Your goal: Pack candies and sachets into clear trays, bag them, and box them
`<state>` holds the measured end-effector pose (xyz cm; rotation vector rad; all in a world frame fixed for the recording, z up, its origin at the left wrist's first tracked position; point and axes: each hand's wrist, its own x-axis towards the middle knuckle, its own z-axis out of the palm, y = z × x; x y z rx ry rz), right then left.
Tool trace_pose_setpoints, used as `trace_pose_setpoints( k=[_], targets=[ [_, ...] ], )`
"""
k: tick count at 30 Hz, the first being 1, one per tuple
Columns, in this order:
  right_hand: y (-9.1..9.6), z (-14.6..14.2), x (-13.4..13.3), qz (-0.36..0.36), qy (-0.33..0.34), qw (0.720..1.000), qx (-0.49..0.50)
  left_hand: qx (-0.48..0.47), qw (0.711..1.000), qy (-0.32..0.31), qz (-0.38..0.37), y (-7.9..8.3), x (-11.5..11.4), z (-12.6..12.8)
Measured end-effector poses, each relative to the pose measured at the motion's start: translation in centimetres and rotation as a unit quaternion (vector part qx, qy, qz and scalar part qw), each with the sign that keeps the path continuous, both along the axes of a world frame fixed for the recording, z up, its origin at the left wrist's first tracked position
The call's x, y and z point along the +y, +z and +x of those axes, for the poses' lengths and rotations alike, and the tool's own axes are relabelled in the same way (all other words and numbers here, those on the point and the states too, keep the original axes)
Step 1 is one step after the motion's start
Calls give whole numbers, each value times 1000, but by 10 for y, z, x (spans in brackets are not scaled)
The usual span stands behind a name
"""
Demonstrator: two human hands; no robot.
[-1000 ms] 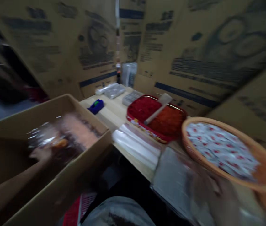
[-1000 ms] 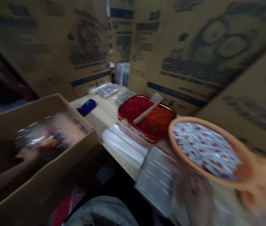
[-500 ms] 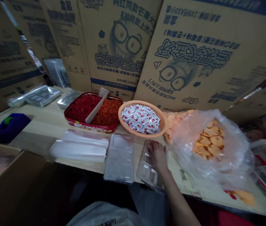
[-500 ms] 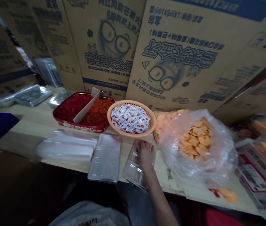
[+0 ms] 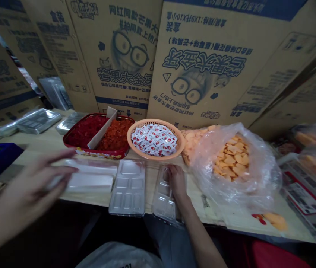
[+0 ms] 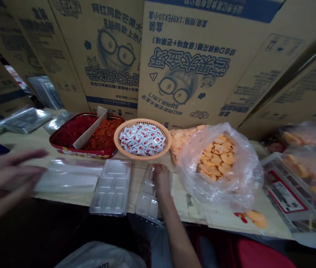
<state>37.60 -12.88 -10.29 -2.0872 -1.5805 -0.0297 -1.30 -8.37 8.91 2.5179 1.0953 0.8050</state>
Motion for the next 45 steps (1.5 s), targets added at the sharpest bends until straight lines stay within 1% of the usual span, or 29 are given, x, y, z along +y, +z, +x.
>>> trace_pose_setpoints(
  k=[1,2,3,5,8,10,12,14,15,17,19,20,21,22,23,24,25,26,27,29,31,34,37,40,42,43,44,45],
  targets=[
    [0,-1,0,17,1,1000,5,-10,1000,-18,-2,-6,-4,17],
    [1,-2,-1,33,2,999,9,-19,999,-43,-22,-14,-7,35],
    [1,-3,-1,48,4,999,13,-18,994,-82,-69,-23,-11,54],
    [1,-6,-1,79,7,997,27,-39,979,-128,-153,-44,-19,90],
    [2,-8,-1,116,11,992,57,-88,952,-164,-243,-73,-29,135],
    [4,-8,-2,136,11,988,75,-150,928,-139,-311,-90,-34,160],
    [9,-8,-4,161,6,981,109,-214,899,-88,-373,-103,-36,181],
    [17,-11,-9,190,8,969,158,-253,866,-49,-428,-113,-38,199],
    [22,-14,-11,205,13,962,180,-260,850,-41,-456,-116,-40,207],
    [37,-18,-17,227,34,952,204,-258,807,-43,-529,-119,-43,220],
    [53,-16,-24,244,48,948,197,-258,748,-57,-609,-118,-46,228],
    [61,-11,-28,258,44,947,183,-260,719,-60,-642,-116,-47,230],
    [69,-2,-32,279,22,945,167,-264,695,-58,-667,-114,-48,231],
    [75,11,-36,302,-18,941,150,-271,679,-55,-681,-112,-48,231],
    [80,28,-40,319,-72,936,132,-279,670,-50,-686,-110,-48,231],
    [84,48,-43,320,-137,930,116,-286,666,-43,-687,-108,-48,230],
    [85,70,-45,297,-201,927,107,-293,662,-38,-689,-107,-48,230],
    [85,91,-45,225,-245,939,86,-299,657,-33,-691,-106,-48,230],
    [82,111,-44,127,-280,950,61,-304,653,-27,-694,-106,-49,231],
    [75,142,-39,53,-291,954,58,-306,643,-18,-702,-107,-51,235],
    [65,159,-32,16,-292,954,64,-311,632,-18,-709,-110,-55,240],
    [55,164,-24,-10,-304,949,76,-312,618,-27,-721,-113,-61,247],
    [56,166,-26,-2,-312,945,100,-313,605,-33,-731,-114,-65,251],
    [68,170,-38,45,-315,939,131,-325,594,-33,-736,-114,-65,256],
    [80,166,-48,87,-319,932,151,-335,587,-40,-736,-113,-66,260],
    [87,159,-53,112,-317,926,171,-340,583,-44,-737,-113,-66,263],
    [92,149,-57,141,-302,918,215,-343,579,-47,-738,-113,-67,265],
    [97,135,-61,167,-270,908,275,-345,576,-49,-739,-113,-68,268]
  ],
)
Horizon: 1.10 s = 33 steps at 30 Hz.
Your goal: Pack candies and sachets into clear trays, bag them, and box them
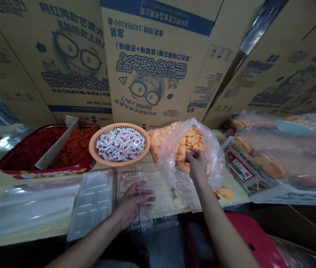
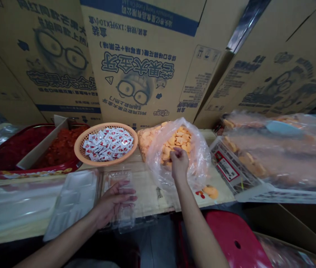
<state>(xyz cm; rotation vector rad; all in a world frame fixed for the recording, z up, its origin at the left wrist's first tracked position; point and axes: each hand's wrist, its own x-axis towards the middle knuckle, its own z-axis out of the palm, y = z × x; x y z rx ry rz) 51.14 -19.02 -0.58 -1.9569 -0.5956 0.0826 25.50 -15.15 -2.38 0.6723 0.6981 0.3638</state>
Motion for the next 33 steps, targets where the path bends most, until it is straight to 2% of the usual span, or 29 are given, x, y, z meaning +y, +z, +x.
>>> trace_pose_setpoints(
  k=[1,2,3,5,8,11,15,18,21,22,23,24,26,28,33],
  targets=[
    [4,-16,-3,65,45,995,63,-1,1000,0,-3,0,-1,3],
    [6,-33,-5,127,112,976,136,2,1000,1,-7,1,-2,6],
    [6,-50,-5,146,174,958,173,6,1000,2,-12,2,-4,8],
    [2,-79,-3,137,217,949,182,11,1000,7,-18,4,-6,12],
    [-10,-101,5,91,224,960,138,12,1000,4,-21,9,-8,13],
    [-16,-106,9,44,232,970,61,10,1000,-2,-25,10,-9,11],
    [-13,-104,6,-3,276,960,-57,5,999,11,-33,4,-6,7],
    [-7,-84,3,-3,254,962,-101,9,999,14,-45,0,-3,3],
    [-1,-35,4,-47,137,977,-156,15,999,6,-47,-1,1,-3],
    [0,-15,6,-129,66,968,-205,16,999,2,-46,-1,1,-6],
    [1,5,7,-234,9,942,-242,16,999,0,-46,0,2,-8],
    [1,25,9,-265,-14,934,-241,16,999,-1,-46,0,2,-10],
    [0,56,11,-304,-45,920,-242,16,999,1,-46,1,2,-13],
    [-2,77,13,-315,-55,916,-242,14,999,2,-42,2,2,-16],
    [-7,95,16,-301,-54,917,-255,-7,999,5,-42,3,3,-26]
  ],
)
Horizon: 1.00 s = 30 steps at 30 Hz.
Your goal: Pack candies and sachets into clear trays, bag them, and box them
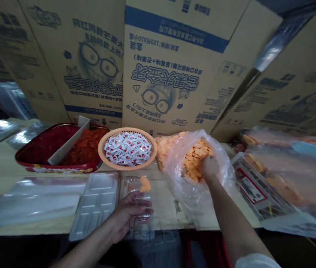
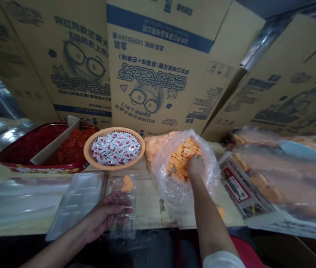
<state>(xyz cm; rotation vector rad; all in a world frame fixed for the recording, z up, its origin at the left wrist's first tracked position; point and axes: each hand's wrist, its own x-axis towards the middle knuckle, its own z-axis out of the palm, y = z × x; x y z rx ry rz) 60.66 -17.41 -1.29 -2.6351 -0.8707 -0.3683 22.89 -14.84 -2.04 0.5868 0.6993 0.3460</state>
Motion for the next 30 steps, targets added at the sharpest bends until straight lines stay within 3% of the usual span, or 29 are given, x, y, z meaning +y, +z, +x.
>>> trace_pose_setpoints(
  k=[4,7,8,9,10,12,14,16,18,22,27,30],
  targets=[
    [9,-4,6,50,8,999,7,-9,1000,13,-1,3,5,-15],
    [28,-36,11,172,56,982,57,-10,1000,16,9,6,11,-28],
    [37,-53,13,249,100,957,113,-10,1000,15,13,7,13,-32],
    [46,-73,14,321,158,913,196,-9,1000,15,18,8,16,-36],
    [56,-94,15,332,227,870,284,-7,1000,14,22,9,17,-39],
    [74,-137,18,257,329,805,422,-6,999,11,31,13,20,-45],
    [85,-173,24,124,405,745,515,-8,999,9,37,18,22,-50],
    [87,-198,35,32,443,713,542,-14,999,11,39,22,23,-56],
    [80,-212,47,-11,466,708,531,-17,999,18,39,24,24,-62],
    [57,-228,74,-37,523,723,450,-22,998,42,31,20,27,-76],
    [41,-242,95,48,554,774,304,-28,998,60,24,14,33,-92],
    [44,-250,97,88,583,765,258,-32,997,66,26,13,39,-101]
  ],
)
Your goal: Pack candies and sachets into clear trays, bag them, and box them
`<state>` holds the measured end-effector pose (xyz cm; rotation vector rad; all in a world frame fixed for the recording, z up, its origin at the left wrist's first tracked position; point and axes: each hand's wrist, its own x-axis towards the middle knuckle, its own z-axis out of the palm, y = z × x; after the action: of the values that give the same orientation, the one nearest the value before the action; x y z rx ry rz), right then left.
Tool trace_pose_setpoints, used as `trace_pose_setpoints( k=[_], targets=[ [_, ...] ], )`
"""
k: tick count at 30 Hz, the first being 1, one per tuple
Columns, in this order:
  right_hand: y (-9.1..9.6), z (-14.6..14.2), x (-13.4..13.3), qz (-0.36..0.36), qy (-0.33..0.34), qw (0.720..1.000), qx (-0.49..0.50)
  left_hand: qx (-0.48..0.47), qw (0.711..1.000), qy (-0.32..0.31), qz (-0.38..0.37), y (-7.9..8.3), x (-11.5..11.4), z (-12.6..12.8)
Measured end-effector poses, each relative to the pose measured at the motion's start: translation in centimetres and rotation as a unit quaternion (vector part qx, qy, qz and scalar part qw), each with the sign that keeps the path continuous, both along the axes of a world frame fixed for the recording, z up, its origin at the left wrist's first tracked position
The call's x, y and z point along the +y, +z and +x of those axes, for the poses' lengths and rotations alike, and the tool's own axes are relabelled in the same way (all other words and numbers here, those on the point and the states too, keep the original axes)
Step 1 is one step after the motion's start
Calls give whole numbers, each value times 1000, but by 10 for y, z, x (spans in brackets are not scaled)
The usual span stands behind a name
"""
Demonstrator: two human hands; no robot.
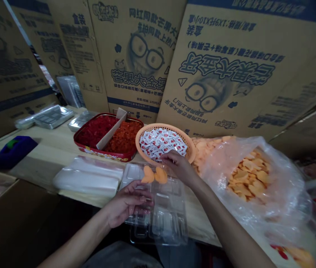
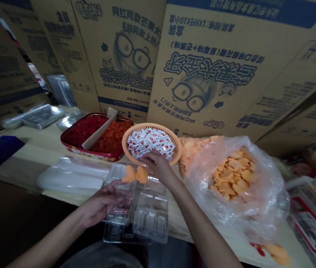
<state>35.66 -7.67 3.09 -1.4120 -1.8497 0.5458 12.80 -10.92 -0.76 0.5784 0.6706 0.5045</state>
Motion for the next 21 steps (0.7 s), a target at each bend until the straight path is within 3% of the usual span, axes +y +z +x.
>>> trace_pose_setpoints(
  k=[6,17,21],
  targets=[
    [2,-12,1,-9,128,987,-98,10,1000,18,-4,0,14,-15],
    [-7,-37,18,27,90,976,-195,20,999,33,-15,-2,28,-29],
    [-13,-37,34,53,84,987,-124,17,999,40,-13,-4,32,-37]
  ],
)
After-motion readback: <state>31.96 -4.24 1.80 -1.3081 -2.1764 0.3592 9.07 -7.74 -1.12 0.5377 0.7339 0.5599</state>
